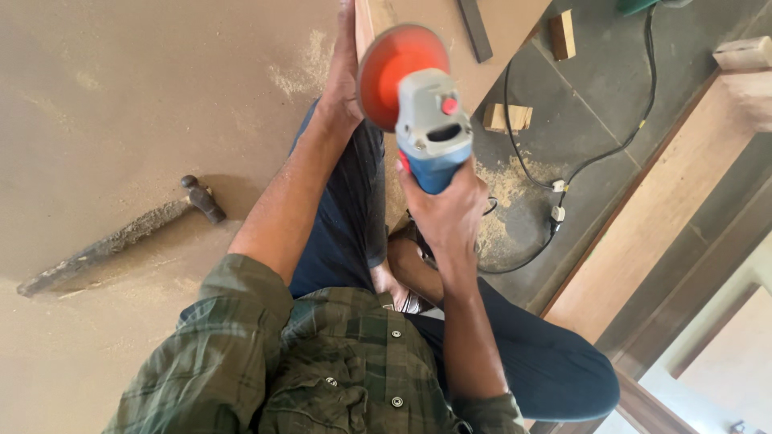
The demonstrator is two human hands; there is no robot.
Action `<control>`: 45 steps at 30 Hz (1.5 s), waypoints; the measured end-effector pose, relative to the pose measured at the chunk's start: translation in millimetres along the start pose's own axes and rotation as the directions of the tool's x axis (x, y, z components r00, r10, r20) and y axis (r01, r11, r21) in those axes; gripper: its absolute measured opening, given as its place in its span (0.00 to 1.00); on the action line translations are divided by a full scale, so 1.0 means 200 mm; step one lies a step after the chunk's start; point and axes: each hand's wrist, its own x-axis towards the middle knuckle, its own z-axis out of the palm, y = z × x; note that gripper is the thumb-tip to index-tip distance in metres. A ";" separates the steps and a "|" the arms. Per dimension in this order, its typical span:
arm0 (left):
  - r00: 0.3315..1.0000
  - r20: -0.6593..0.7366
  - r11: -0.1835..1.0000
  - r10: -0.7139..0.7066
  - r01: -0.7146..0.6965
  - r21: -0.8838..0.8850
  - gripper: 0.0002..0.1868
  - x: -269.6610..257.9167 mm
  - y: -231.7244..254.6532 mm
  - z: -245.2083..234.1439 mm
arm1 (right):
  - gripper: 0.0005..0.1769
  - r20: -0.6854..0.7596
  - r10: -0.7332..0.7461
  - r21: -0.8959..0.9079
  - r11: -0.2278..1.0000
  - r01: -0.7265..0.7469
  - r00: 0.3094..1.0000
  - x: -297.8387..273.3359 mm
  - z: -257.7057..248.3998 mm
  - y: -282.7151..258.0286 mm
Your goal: The person sands the surface and edges of a wooden block using a handheld power angle grinder while sitting on the floor.
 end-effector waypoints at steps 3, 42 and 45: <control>0.999 0.032 0.995 0.037 -0.040 0.086 0.52 0.03 -0.02 -0.05 | 0.27 0.023 0.052 0.016 0.998 -0.053 0.998 0.03 0.02 0.05; 0.987 -0.105 0.973 0.119 -0.095 0.209 0.39 0.00 0.02 0.03 | 0.24 0.051 0.579 0.844 0.411 -0.345 0.814 -0.18 -0.26 0.51; 0.959 -0.218 0.928 0.181 -0.092 0.362 0.42 -0.05 0.01 0.12 | 0.23 0.066 0.588 0.868 0.365 -0.337 0.806 -0.17 -0.25 0.51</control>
